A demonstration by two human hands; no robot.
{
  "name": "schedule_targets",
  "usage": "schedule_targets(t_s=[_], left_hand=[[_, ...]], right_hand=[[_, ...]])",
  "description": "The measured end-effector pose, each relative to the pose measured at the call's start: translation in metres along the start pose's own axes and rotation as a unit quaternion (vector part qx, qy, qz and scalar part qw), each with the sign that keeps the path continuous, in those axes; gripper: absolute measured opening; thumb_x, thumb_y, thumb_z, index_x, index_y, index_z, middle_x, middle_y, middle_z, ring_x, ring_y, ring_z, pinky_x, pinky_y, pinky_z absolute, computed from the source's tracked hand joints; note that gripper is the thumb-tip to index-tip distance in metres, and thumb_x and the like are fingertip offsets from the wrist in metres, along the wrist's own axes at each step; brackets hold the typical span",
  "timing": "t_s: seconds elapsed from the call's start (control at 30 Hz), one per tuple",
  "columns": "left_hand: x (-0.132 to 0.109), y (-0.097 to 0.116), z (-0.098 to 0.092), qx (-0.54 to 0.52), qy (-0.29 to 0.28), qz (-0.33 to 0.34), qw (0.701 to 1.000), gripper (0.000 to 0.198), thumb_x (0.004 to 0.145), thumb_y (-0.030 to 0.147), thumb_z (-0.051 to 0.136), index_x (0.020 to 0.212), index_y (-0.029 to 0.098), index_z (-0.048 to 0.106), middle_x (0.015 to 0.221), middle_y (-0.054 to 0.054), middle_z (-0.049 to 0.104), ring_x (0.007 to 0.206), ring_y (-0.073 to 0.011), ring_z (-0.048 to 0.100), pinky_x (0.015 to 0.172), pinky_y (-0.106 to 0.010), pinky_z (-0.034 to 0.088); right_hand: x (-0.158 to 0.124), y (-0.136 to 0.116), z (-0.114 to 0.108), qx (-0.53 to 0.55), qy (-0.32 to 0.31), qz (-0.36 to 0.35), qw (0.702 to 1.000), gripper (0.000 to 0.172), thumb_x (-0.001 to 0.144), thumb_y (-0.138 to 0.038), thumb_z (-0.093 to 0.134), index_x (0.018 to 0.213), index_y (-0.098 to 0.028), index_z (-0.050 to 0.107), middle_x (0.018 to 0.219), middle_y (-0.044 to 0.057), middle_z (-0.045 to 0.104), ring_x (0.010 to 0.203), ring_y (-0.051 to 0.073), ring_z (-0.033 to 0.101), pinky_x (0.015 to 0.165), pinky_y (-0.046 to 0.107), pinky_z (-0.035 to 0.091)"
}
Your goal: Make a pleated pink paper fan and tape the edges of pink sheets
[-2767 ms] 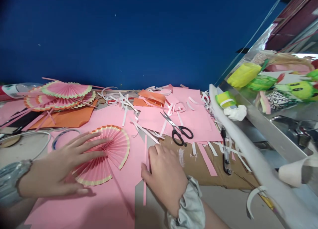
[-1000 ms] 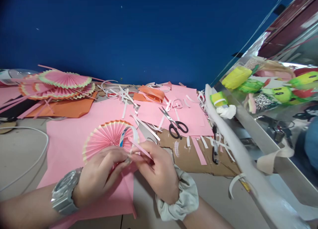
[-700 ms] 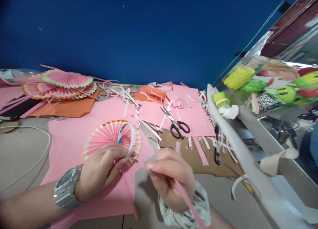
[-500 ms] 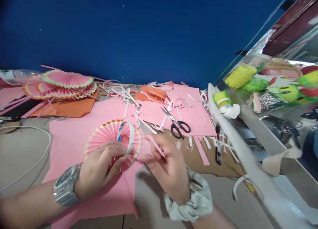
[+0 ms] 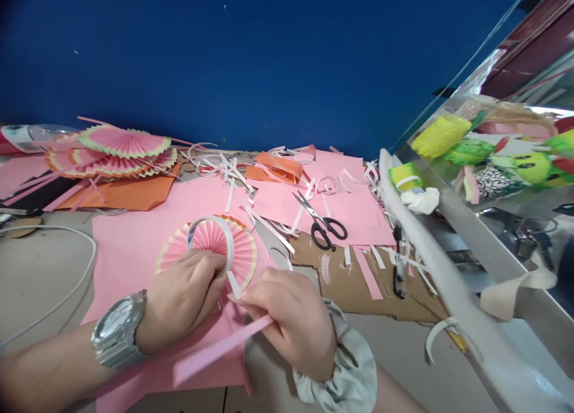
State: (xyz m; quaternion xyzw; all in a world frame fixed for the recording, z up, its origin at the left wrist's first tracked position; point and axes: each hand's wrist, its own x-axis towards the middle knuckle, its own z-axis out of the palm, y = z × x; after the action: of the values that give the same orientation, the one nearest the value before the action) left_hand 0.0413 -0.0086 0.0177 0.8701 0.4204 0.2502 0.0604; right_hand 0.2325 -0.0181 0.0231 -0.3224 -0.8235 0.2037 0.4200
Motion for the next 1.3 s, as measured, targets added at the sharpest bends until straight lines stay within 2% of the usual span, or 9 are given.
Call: schedule_targets(t_s=[0.2,0.4,0.5,0.6,0.77,0.87,0.97,1.13,1.3], left_hand=[[-0.001,-0.003,-0.001,0.011,-0.038,0.031,0.999,0.016,0.086,0.011,0.032,0.081,0.017,0.045,0.067,-0.003,0.053,0.062,-0.0187,0.048,0.061,-0.033,0.040],[0.002,-0.017,-0.013,0.046,-0.024,0.048,0.998,0.015,0.082,0.007,0.035,0.075,0.018,0.043,0.064,-0.002,0.051,0.059,-0.0180,0.046,0.060,-0.030,0.037],[-0.002,-0.026,-0.021,0.063,-0.030,0.069,0.995,0.014,0.084,0.009,0.036,0.077,0.018,0.044,0.065,-0.003,0.052,0.060,-0.0185,0.047,0.061,-0.030,0.037],[-0.010,-0.037,-0.028,0.101,-0.059,0.082,0.990,0.015,0.085,0.011,0.036,0.075,0.019,0.045,0.064,-0.002,0.053,0.058,-0.0185,0.047,0.061,-0.031,0.037],[-0.016,-0.049,-0.031,0.155,-0.134,0.095,0.974,0.011,0.081,0.008,0.042,0.080,0.017,0.049,0.068,-0.003,0.055,0.064,-0.0197,0.051,0.065,-0.032,0.036],[-0.014,-0.052,-0.028,0.178,-0.165,0.093,0.966,0.016,0.076,0.005,0.047,0.084,0.017,0.052,0.075,-0.003,0.058,0.072,-0.0209,0.053,0.069,-0.033,0.036],[-0.009,-0.054,-0.026,0.194,-0.180,0.104,0.959,0.015,0.074,0.006,0.051,0.083,0.018,0.054,0.077,-0.003,0.060,0.074,-0.0217,0.054,0.070,-0.034,0.036],[-0.003,-0.054,-0.026,0.207,-0.169,0.120,0.956,0.017,0.074,0.004,0.050,0.083,0.018,0.054,0.075,-0.004,0.059,0.073,-0.0214,0.054,0.070,-0.033,0.036],[-0.003,-0.050,-0.023,0.154,-0.102,0.059,0.981,0.017,0.080,0.005,0.043,0.090,0.015,0.053,0.081,-0.007,0.061,0.076,-0.0234,0.054,0.071,-0.036,0.038]], right_hand=[[-0.004,0.004,-0.001,-0.091,-0.005,-0.108,0.990,0.029,0.081,-0.009,0.051,0.107,-0.022,0.051,0.061,-0.002,0.054,0.053,0.012,0.049,0.051,0.026,0.036],[-0.007,0.006,-0.005,-0.075,0.002,-0.111,0.991,0.040,0.078,-0.004,0.050,0.114,-0.022,0.047,0.061,-0.002,0.054,0.055,0.013,0.049,0.052,0.027,0.034],[-0.009,0.005,-0.002,-0.083,-0.017,-0.113,0.990,0.036,0.080,-0.007,0.049,0.113,-0.022,0.046,0.060,-0.002,0.053,0.054,0.013,0.047,0.052,0.027,0.032],[-0.006,0.002,0.003,-0.081,-0.055,-0.117,0.988,0.022,0.084,-0.010,0.045,0.102,-0.020,0.048,0.061,-0.002,0.055,0.054,0.013,0.047,0.052,0.026,0.032],[-0.001,0.001,0.017,-0.101,-0.183,-0.055,0.976,0.014,0.089,-0.017,0.038,0.084,-0.020,0.051,0.067,-0.001,0.059,0.057,0.012,0.050,0.052,0.025,0.032],[-0.002,0.004,0.025,-0.115,-0.259,0.040,0.958,0.006,0.087,-0.020,0.046,0.085,-0.021,0.051,0.077,-0.001,0.062,0.065,0.013,0.054,0.057,0.025,0.033],[-0.001,0.006,0.027,-0.123,-0.290,0.101,0.944,0.003,0.087,-0.020,0.047,0.087,-0.021,0.050,0.080,-0.002,0.063,0.067,0.013,0.056,0.059,0.024,0.035],[0.001,0.004,0.022,-0.105,-0.291,0.132,0.942,0.005,0.087,-0.022,0.046,0.085,-0.021,0.050,0.079,-0.002,0.063,0.066,0.013,0.057,0.058,0.023,0.036],[-0.002,0.002,0.017,-0.135,-0.169,0.015,0.976,0.014,0.090,-0.021,0.040,0.085,-0.019,0.053,0.073,-0.001,0.063,0.064,0.014,0.055,0.058,0.025,0.035]])
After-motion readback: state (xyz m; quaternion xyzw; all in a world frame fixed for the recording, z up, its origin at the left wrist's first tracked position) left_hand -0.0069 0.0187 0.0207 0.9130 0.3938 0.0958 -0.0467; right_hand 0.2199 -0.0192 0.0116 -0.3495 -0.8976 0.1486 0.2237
